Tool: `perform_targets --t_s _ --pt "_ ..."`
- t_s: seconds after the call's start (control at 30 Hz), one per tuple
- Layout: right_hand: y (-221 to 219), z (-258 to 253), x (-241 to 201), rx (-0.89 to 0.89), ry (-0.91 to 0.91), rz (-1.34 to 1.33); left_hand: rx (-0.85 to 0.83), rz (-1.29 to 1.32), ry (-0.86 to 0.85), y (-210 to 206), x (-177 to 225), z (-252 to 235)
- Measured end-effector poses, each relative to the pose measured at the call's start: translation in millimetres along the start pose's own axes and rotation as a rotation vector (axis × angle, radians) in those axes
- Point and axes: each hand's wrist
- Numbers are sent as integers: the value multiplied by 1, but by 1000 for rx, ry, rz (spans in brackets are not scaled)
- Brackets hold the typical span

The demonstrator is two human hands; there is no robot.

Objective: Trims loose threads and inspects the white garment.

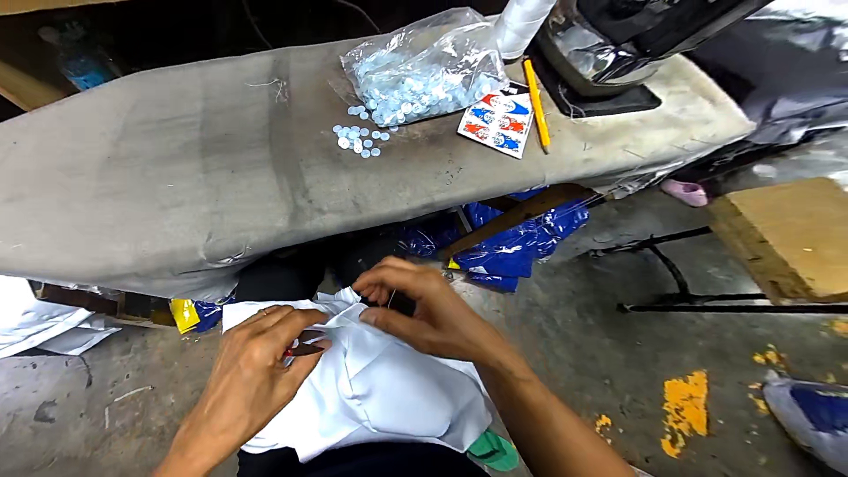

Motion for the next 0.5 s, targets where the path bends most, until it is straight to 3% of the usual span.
perform_targets --t_s 0.1,0.27,0.5 --pt "-12 -4 4 -108 -12 -63 -14 104 34 -3 -5 -6" --pt "-23 -6 -2 -71 -68 -412 73 324 142 0 -2 -10" --pt "-27 -6 -24 72 -151 -322 210 356 17 4 13 -12"
Point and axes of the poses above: each hand's wrist, its own z-axis away from the middle knuckle, its own y-axis out of the back of the hand, x = y × z, and after that the axes turned 7 degrees about -z, right-handed
